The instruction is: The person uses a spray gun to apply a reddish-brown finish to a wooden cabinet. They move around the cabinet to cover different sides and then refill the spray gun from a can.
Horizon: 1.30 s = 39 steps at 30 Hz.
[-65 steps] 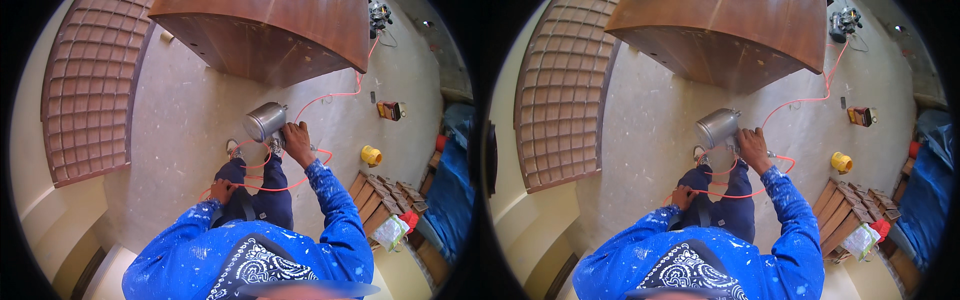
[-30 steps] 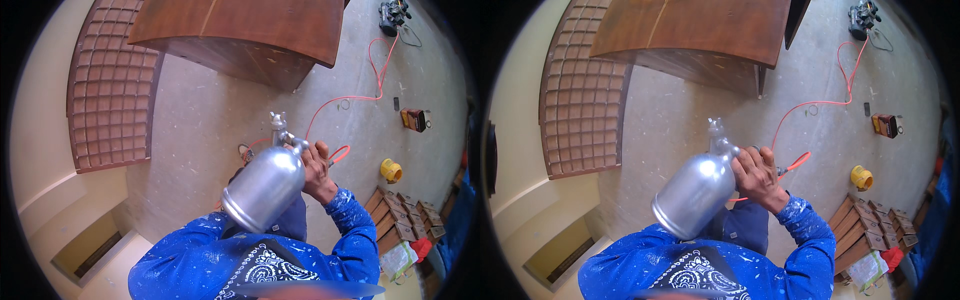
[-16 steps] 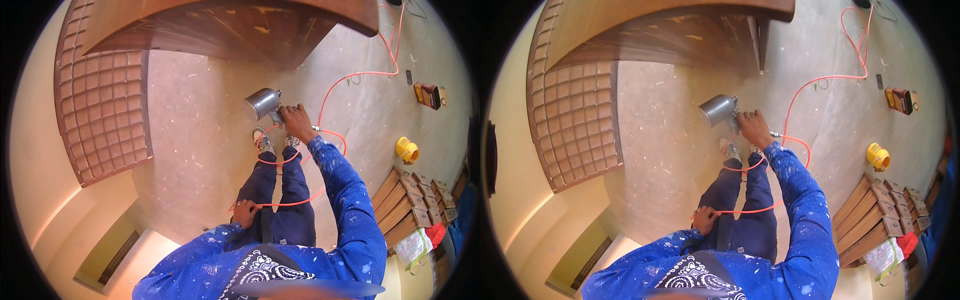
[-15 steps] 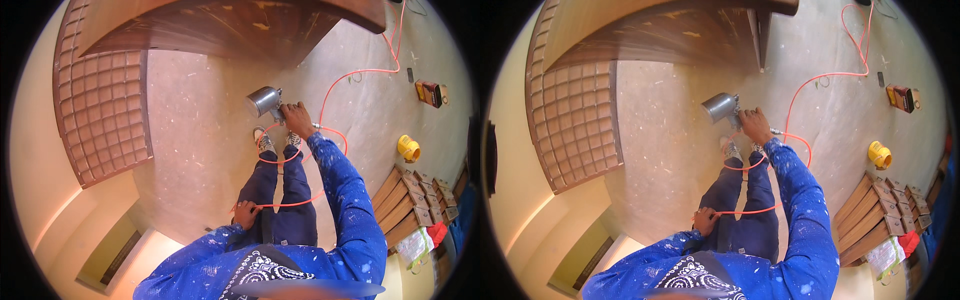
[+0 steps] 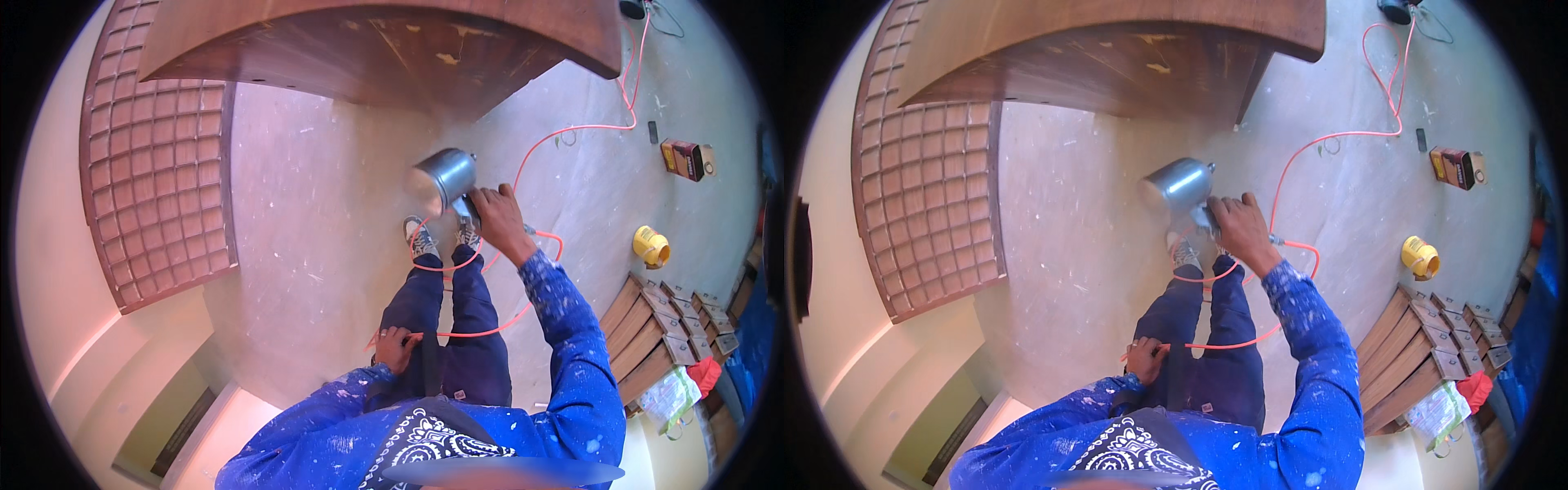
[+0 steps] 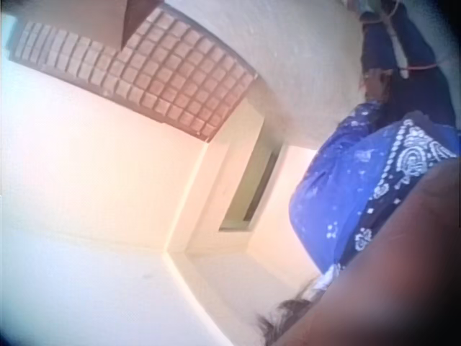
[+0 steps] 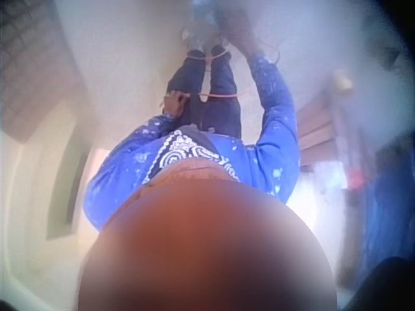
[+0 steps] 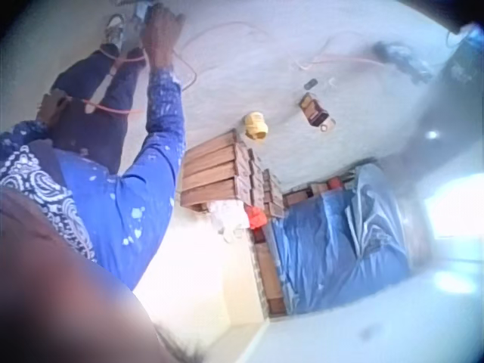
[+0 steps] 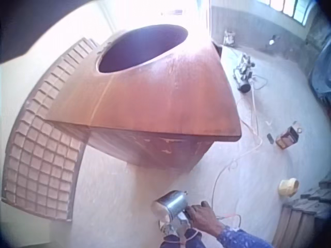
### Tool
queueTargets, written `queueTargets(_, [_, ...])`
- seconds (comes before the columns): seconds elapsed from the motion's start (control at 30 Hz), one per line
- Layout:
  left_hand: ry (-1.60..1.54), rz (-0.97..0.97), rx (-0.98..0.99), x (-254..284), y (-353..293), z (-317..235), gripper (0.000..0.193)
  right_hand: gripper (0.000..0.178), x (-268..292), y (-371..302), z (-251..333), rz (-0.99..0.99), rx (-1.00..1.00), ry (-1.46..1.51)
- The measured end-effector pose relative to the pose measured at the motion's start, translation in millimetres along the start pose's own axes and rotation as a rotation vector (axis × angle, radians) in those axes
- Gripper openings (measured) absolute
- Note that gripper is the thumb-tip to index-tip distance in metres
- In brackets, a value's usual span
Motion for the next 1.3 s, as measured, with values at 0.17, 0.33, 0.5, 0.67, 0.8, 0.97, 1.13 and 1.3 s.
queueTargets(0.17, [0.109, -0.025, -0.05, 0.7, 5.3, 6.6, 0.04, 0.025, 116.6, -15.2, 66.6, -0.216, 0.189, -0.027])
queueTargets(0.33, [0.151, -0.001, -0.083, 0.1, 8.9, 15.7, 0.023, 0.032, 183.1, -28.8, 100.8, -0.434, 0.233, -0.089])
queueTargets(0.5, [0.175, -0.033, -0.218, 7.4, 14.2, 9.7, 0.039, 0.023, 174.0, -36.6, 89.1, -0.311, 0.203, -0.12])
queueTargets(0.67, [0.17, -0.029, -0.116, 7.6, 10.4, 2.7, 0.034, 0.022, 89.0, -37.2, 40.9, -0.13, 0.061, -0.063])
queueTargets(0.8, [0.128, -0.03, -0.082, 3.3, 6.3, 0.8, 0.04, 0.023, -6.3, -32.8, -11.8, 0.038, -0.053, -0.032])
queueTargets(0.97, [0.116, -0.04, -0.048, -7.4, 4.8, 3.3, 0.035, 0.022, -110.5, -19.0, -77.9, 0.257, -0.133, -0.1])
queueTargets(1.13, [0.038, -0.048, -0.028, -12.1, 0.4, 6.7, 0.036, 0.022, -140.3, -13.3, -104.0, 0.286, -0.187, -0.134])
queueTargets(1.3, [0.038, -0.072, -0.064, -5.3, 3.3, -1.3, 0.04, 0.023, -55.6, -21.8, -64.6, 0.071, -0.144, -0.038])
Point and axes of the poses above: each hand's wrist, its own y-axis towards the middle knuckle, its own x-axis out of the back of the hand, z = x × y, the point moved 2 cm from there along y, towards the middle knuckle
